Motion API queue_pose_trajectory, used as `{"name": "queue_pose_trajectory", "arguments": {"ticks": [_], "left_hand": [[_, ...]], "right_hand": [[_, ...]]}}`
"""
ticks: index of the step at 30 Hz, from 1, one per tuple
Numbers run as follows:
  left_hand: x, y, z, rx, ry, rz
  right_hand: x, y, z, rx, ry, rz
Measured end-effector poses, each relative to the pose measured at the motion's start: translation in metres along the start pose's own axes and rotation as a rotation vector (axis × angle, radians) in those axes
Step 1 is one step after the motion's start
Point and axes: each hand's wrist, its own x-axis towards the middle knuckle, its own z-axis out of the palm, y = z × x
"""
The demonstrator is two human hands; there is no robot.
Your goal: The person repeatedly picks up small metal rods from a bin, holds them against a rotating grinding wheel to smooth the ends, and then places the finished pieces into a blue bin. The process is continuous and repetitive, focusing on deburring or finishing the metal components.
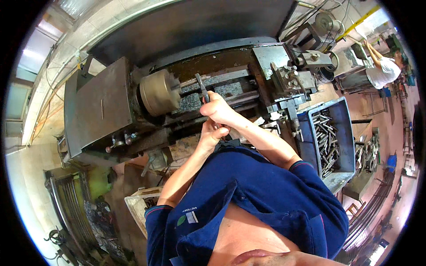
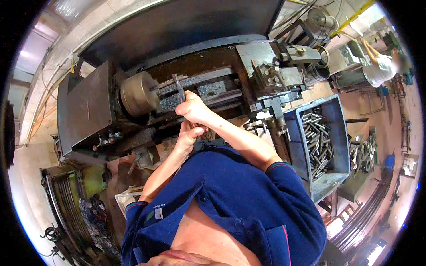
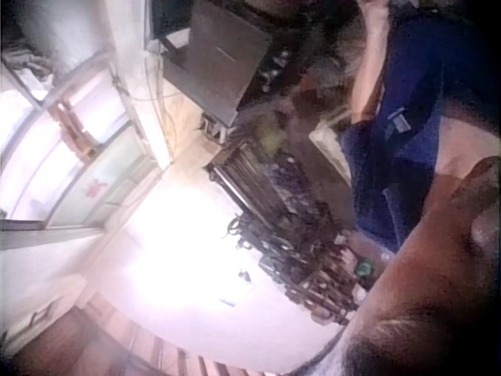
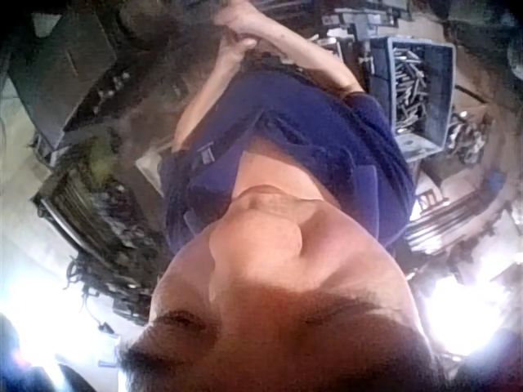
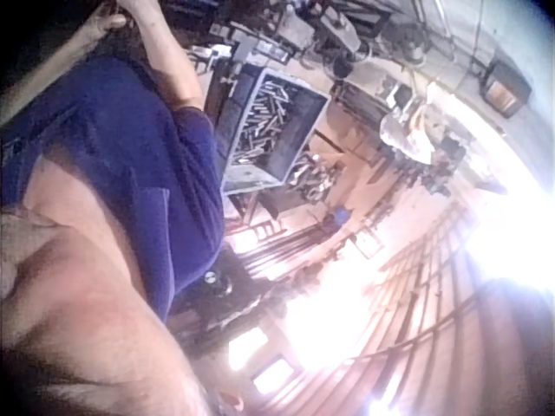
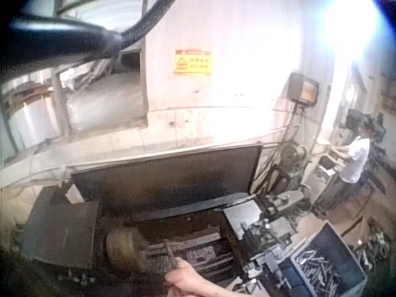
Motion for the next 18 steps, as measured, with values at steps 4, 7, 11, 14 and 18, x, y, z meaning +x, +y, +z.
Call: {"name": "queue_pose_trajectory", "arguments": {"ticks": [4, 7, 11, 14, 18], "left_hand": [[0.009, -0.007, 0.012, 0.001, -0.068, -0.032], [0.005, -0.006, 0.011, -0.004, -0.084, -0.077], [0.001, -0.003, 0.003, -0.016, -0.018, -0.021], [0.001, -0.004, 0.001, 0.002, -0.029, -0.018], [0.009, -0.003, 0.008, -0.02, -0.12, -0.039]], "right_hand": [[-0.008, 0.012, -0.016, 0.201, 0.019, 0.019], [-0.005, 0.024, -0.015, 0.126, 0.096, -0.021], [0.004, 0.016, 0.0, 0.002, 0.048, -0.028], [0.004, 0.016, 0.0, 0.08, 0.025, -0.024], [0.003, 0.031, -0.012, 0.041, 0.117, -0.046]]}}
